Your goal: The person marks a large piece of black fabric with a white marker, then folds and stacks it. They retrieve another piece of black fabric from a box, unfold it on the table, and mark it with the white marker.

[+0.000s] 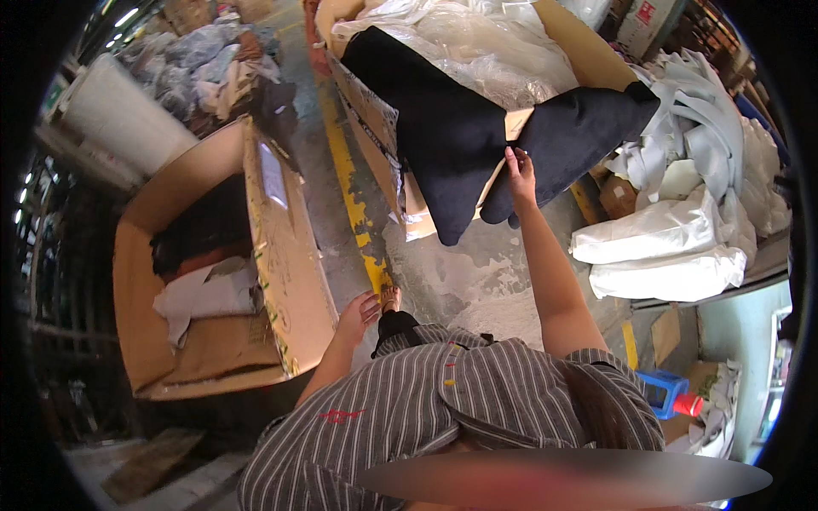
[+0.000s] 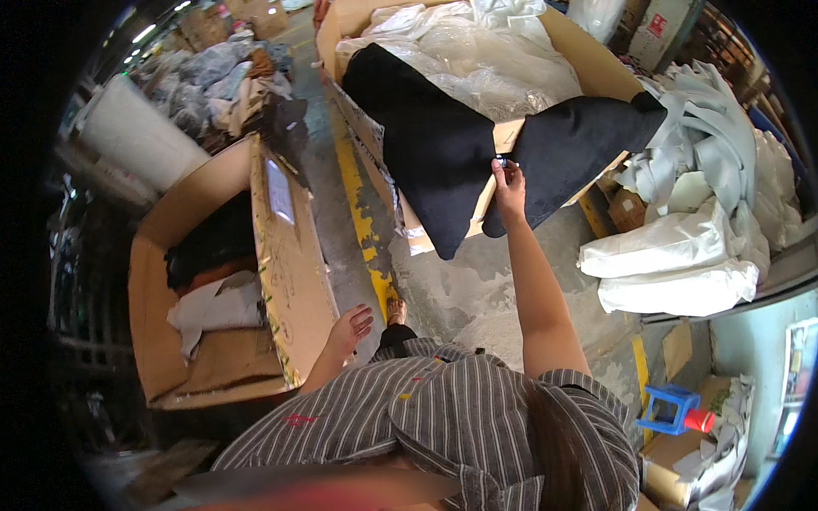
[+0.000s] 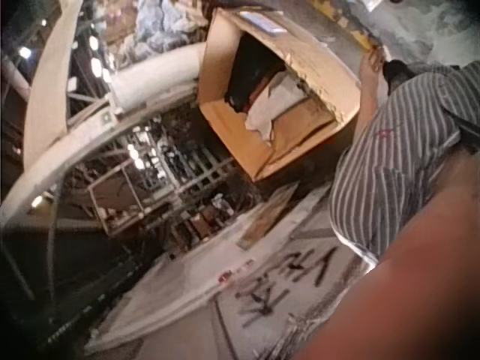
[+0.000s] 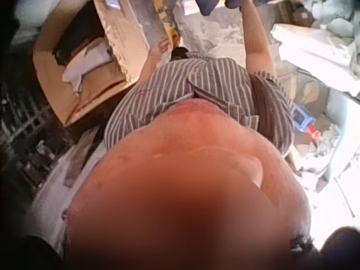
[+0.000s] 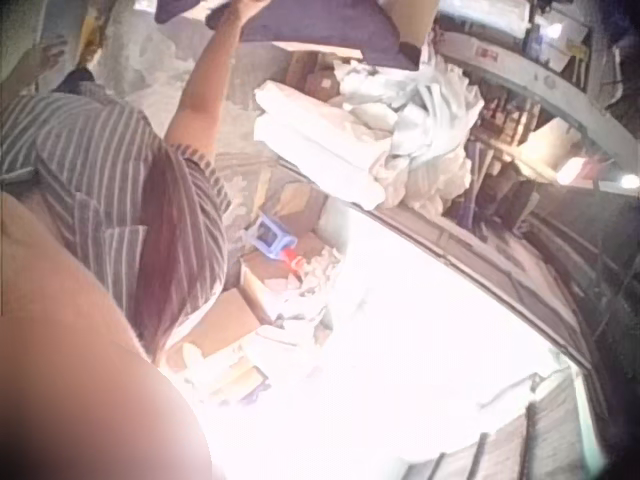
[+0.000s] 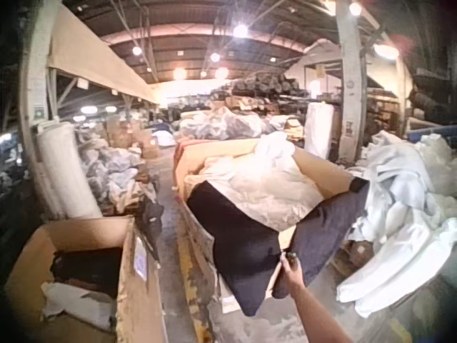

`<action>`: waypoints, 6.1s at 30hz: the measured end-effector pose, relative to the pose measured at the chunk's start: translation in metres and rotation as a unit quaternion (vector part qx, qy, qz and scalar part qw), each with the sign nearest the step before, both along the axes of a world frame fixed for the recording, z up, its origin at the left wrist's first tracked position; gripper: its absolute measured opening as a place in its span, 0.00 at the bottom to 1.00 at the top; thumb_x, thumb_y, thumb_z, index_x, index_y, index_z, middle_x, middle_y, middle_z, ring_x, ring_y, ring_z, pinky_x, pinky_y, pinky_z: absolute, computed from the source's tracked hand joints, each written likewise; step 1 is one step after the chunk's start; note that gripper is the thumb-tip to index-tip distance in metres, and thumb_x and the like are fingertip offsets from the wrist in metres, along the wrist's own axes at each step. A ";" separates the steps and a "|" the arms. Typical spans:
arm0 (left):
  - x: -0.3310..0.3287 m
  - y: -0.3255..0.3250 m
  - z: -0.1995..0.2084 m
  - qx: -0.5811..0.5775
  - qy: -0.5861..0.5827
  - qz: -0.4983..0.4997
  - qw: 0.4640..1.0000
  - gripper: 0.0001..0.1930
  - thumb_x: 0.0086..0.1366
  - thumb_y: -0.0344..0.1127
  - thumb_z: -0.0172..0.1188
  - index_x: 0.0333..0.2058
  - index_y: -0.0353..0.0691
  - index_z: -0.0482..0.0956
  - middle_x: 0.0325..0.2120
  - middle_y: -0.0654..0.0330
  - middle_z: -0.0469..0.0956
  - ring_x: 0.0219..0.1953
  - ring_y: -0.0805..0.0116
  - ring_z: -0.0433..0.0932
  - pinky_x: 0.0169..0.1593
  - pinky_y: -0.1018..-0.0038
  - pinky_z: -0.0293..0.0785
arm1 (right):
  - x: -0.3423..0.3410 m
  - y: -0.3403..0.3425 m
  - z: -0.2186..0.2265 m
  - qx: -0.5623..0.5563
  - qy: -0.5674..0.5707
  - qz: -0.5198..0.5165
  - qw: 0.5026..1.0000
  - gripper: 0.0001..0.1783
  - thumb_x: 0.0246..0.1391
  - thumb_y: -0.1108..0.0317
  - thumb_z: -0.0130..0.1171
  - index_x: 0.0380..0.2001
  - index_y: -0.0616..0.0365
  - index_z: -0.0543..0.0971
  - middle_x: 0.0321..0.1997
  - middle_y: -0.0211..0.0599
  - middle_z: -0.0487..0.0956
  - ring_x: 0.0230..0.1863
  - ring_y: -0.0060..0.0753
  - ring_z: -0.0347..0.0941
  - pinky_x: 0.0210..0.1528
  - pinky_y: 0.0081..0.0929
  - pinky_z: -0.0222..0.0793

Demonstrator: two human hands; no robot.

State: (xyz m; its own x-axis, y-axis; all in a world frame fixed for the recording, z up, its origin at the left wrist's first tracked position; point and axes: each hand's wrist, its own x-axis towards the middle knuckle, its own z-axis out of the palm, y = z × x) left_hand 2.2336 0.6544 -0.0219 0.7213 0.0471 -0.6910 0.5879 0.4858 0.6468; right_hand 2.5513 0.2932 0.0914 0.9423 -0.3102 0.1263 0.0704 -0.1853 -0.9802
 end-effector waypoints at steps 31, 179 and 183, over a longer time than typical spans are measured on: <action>0.132 -0.283 0.255 -0.285 -0.218 -0.376 0.854 0.27 0.69 0.51 0.54 0.59 0.38 0.73 0.58 0.55 0.75 0.58 0.55 0.74 0.64 0.57 0.68 | -0.678 -0.063 0.271 -0.430 0.195 -0.499 0.727 0.22 0.42 0.64 0.76 0.32 0.69 0.78 0.31 0.46 0.75 0.32 0.45 0.72 0.40 0.33 0.70; -2.815 -2.153 0.100 0.361 -0.343 -0.544 0.675 0.50 0.61 0.68 0.60 0.70 0.36 0.57 0.66 0.49 0.65 0.68 0.55 0.64 0.69 0.64 0.59 | -3.459 -2.091 -0.110 -0.399 0.209 -0.505 0.736 0.11 0.57 0.60 0.60 0.40 0.52 0.80 0.42 0.38 0.79 0.47 0.48 0.76 0.50 0.44 0.72; -2.800 -2.157 0.060 0.421 -0.458 -0.458 0.635 0.39 0.68 0.57 0.58 0.69 0.41 0.59 0.65 0.51 0.67 0.67 0.56 0.65 0.67 0.65 0.62 | -3.464 -2.086 -0.097 -0.399 0.170 -0.468 0.770 0.12 0.58 0.60 0.59 0.40 0.55 0.79 0.41 0.41 0.79 0.46 0.49 0.76 0.48 0.44 0.73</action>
State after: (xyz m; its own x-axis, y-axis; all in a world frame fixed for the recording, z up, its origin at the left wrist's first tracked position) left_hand -0.5667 -1.5025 0.0381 0.7942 -0.6070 0.0295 -0.4351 -0.5341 0.7249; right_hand -0.9129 -1.7933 -0.0058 0.3745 -0.8247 0.4239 -0.6961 -0.5521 -0.4591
